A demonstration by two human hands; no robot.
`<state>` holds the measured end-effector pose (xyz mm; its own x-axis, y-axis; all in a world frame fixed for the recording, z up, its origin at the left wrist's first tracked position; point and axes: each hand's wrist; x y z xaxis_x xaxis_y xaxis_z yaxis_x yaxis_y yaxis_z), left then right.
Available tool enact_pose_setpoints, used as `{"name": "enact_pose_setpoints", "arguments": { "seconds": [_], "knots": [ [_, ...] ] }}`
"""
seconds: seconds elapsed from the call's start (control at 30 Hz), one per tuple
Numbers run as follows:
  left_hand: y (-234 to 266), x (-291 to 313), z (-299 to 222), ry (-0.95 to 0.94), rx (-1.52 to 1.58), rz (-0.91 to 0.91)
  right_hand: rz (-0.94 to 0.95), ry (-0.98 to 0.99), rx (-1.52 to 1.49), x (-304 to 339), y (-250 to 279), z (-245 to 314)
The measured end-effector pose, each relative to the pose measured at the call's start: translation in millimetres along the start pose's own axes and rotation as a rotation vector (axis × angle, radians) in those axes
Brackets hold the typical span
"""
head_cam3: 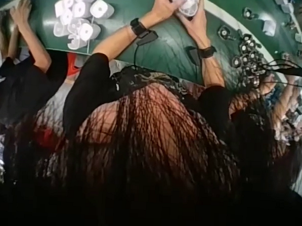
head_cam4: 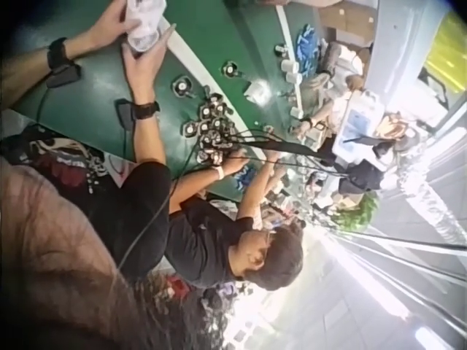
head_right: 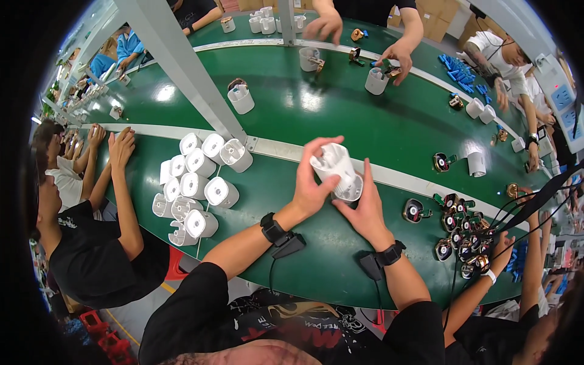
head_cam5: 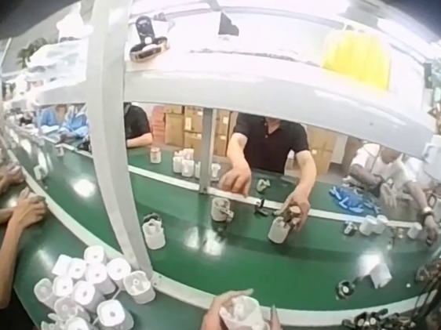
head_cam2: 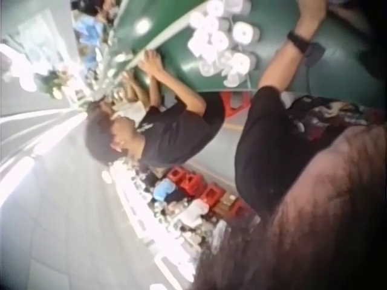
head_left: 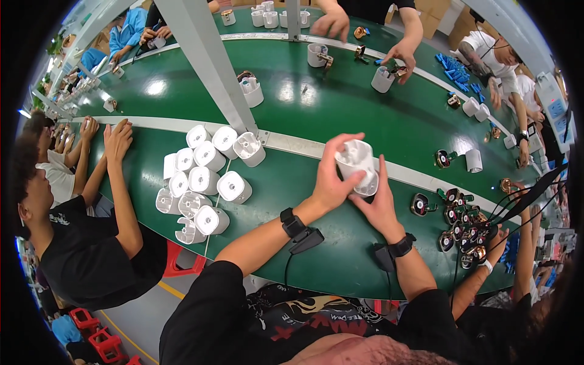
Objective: The person assembles electronic devices by hand, inserting a blue battery and a circular component with wires into a white plastic housing. They then press a second white plastic piece on top and place the completed unit onto the green conveyor belt, repeating the process.
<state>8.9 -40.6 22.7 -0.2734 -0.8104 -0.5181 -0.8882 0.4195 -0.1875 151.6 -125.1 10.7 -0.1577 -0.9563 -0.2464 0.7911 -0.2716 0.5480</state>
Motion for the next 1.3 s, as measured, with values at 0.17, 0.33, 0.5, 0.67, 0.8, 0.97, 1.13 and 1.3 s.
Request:
{"name": "enact_pose_setpoints", "arguments": {
  "seconds": [0.17, 0.33, 0.5, 0.67, 0.8, 0.97, 1.13, 1.3],
  "knots": [
    [-15.5, 7.9, -0.7, -0.150, -0.272, 0.216, 0.087, 0.217, 0.339, -2.5, -2.8, -20.9],
    [-10.6, 10.2, 0.9, -0.004, -0.222, 0.224, 0.044, 0.199, 0.268, -2.8, -5.7, -30.5],
    [-8.2, 14.9, 15.5, 0.212, -0.008, 0.166, 0.039, 0.075, 0.203, -2.0, -1.3, -12.5],
    [-1.4, 18.0, 19.3, 0.195, -0.043, 0.173, 0.017, 0.089, 0.219, -0.9, -1.7, -14.0],
    [2.4, 23.2, 16.9, 0.174, -0.057, 0.188, -0.031, 0.156, 0.207, -0.4, -3.0, -11.1],
    [-5.6, 24.9, 15.3, 0.136, 0.233, 0.040, 0.045, 0.098, 0.246, -2.0, 1.0, -8.1],
    [-7.5, 18.4, 10.1, 0.090, 0.285, 0.032, 0.028, 0.097, 0.246, -1.5, 0.6, -11.8],
    [1.6, 15.9, 5.9, 0.000, -0.135, 0.251, -0.004, 0.108, 0.185, 0.0, -4.0, -13.7]
  ]
}}
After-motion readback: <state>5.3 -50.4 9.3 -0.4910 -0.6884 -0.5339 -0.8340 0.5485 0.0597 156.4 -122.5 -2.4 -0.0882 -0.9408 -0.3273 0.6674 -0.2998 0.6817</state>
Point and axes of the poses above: each hand's wrist, its own x-axis away from the middle knuckle, its own y-axis out of the back of the hand, z = x × y, and after that the axes turned 11 degrees about x, right-handed
